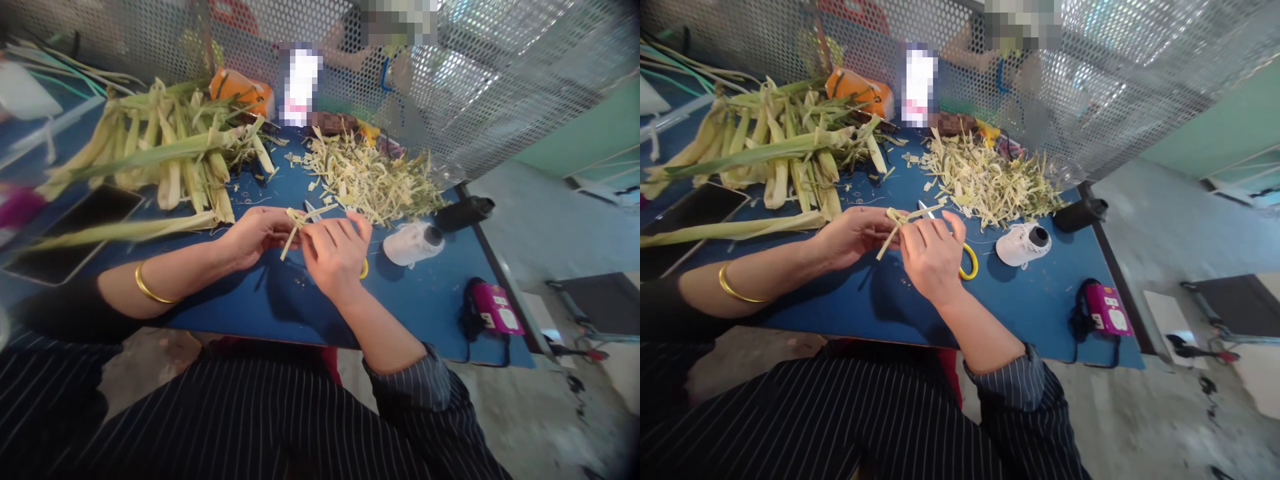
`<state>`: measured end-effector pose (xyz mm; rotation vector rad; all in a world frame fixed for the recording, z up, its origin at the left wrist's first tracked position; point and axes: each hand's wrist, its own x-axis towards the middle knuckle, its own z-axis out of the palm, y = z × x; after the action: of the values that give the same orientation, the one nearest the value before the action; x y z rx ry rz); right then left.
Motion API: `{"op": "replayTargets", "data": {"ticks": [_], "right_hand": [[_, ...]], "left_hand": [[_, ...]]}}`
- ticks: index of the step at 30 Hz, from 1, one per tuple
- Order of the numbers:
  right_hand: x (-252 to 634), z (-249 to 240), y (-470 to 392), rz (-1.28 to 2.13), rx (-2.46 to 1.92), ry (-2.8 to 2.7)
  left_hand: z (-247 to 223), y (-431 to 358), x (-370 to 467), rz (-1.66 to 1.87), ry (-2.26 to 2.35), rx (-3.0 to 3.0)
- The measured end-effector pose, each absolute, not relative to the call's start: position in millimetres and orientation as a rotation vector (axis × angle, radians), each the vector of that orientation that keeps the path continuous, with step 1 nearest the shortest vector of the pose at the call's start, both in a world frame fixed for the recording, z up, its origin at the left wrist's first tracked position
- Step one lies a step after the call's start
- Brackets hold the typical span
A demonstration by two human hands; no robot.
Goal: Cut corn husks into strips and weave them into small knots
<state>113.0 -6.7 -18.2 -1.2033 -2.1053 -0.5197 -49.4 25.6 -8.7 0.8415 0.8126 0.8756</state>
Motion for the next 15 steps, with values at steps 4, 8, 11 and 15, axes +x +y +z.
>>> {"op": "replayTargets", "data": {"ticks": [4, 8, 11, 15], "right_hand": [[111.6, -18.7, -6.2, -0.505, -1.188, -2.122], [108.9, -18.4, -6.4, -0.491, -1.062, -2.228], [107.7, -19.5, -6.1, -0.492, -0.971, -2.328], [109.8, -19.4, -5.7, -0.327, -1.012, -2.196]], "left_hand": [[-12.3, 24.5, -48.8, 0.894, 0.820, 0.883], [-15.9, 24.0, -47.5, 0.923, 0.848, 0.906], [-15.8, 23.4, -46.5, 0.917, 0.876, 0.914], [-12.6, 22.5, -46.1, 0.875, 0.901, 0.973]]}}
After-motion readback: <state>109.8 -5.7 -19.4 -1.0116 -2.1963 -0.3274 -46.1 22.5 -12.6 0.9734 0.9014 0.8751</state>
